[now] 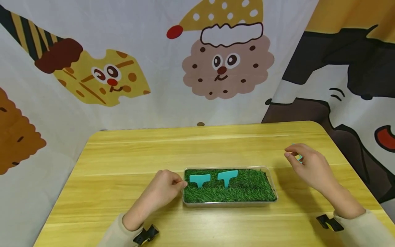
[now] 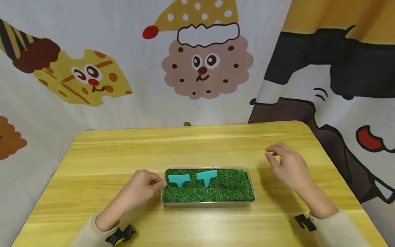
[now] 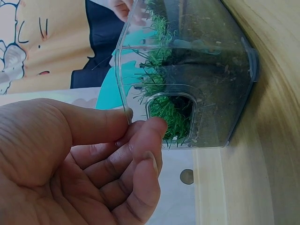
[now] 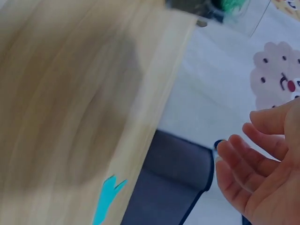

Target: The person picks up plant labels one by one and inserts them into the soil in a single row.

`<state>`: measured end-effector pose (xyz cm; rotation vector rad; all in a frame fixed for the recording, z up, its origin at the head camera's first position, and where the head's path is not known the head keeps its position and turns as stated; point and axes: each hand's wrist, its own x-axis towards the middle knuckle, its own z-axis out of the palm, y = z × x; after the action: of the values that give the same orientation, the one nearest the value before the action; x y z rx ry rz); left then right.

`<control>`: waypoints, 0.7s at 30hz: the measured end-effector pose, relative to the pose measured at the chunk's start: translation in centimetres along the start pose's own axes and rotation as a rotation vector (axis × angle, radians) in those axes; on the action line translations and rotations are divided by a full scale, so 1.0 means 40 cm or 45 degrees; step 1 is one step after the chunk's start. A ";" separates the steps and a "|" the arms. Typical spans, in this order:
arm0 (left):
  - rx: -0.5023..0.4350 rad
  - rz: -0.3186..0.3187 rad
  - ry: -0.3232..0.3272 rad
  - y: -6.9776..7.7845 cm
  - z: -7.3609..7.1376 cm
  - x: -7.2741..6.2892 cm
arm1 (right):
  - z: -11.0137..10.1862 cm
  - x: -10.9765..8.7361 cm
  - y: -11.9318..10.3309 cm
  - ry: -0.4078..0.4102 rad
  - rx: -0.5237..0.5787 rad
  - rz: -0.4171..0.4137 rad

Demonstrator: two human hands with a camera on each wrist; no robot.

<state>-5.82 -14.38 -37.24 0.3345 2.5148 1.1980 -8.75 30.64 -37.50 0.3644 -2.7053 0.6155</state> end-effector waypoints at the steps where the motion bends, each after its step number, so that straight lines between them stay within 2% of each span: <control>1: 0.001 0.001 0.002 0.000 0.000 0.000 | -0.004 -0.001 0.010 -0.019 -0.008 0.025; 13: 0.013 -0.002 0.008 0.000 0.001 0.001 | -0.032 -0.001 0.116 -0.280 -0.050 0.294; 21: -0.001 -0.001 0.004 0.000 0.003 0.000 | -0.023 0.015 0.180 -0.510 -0.087 0.385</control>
<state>-5.77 -14.28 -37.31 0.3322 2.5166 1.2001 -11.36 37.24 -39.13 0.0615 -3.1924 0.5772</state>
